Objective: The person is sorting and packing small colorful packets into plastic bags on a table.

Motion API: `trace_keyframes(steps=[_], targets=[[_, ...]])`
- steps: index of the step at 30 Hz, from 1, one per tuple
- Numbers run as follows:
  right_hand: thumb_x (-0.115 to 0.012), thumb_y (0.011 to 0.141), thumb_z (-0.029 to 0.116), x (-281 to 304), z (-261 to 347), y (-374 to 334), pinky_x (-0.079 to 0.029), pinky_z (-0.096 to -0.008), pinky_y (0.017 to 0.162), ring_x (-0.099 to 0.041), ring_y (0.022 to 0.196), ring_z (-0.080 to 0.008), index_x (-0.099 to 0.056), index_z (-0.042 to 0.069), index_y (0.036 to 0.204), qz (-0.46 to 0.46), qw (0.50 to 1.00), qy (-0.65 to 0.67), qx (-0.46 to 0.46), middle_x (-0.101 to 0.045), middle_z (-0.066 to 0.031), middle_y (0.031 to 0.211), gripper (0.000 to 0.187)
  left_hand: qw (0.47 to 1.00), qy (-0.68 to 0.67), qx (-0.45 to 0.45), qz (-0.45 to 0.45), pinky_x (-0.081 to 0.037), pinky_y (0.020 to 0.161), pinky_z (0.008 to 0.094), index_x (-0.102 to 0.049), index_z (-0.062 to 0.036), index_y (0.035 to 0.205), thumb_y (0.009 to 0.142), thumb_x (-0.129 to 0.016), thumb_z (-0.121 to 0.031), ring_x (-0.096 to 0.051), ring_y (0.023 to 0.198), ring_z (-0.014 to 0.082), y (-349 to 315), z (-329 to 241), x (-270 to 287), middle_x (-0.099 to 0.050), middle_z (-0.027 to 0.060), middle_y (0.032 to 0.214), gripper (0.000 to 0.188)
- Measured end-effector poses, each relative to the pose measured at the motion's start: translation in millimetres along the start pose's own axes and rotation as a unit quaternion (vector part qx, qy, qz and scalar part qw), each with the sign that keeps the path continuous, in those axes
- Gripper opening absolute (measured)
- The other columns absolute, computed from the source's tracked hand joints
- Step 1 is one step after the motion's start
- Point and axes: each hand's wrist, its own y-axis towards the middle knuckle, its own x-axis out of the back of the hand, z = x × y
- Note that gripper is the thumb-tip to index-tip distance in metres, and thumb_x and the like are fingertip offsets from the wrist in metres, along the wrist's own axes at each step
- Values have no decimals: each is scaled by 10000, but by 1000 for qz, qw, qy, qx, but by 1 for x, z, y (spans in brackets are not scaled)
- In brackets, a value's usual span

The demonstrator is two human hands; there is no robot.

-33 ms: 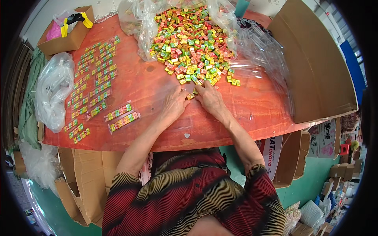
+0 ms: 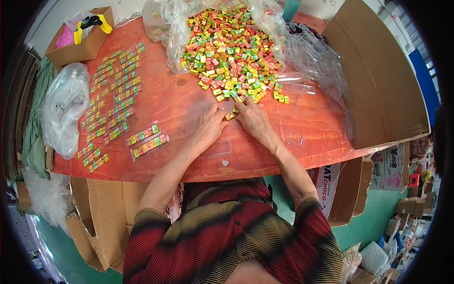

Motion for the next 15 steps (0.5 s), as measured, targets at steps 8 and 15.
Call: trace_keyframes(steps=[8,15], targets=[[-624,728,119,-21,20,-4,-484,-388,618,-574,785,-307,-554,52,902,-78,994,-63,36,-526,-131,879,199,1000,-18,-6,-5,-453,672,414,-568,-43,972,741,-600,-38,-557,812,343,-6,6,20,-527,133,903,233],[-552,739,22,-30,25,1,-484,-383,638,-574,791,-312,-565,44,899,-70,992,30,104,-545,-134,899,162,996,-39,80,20,-467,701,385,-603,-11,920,742,-591,-50,-594,806,329,-1,17,27,-616,161,882,183]])
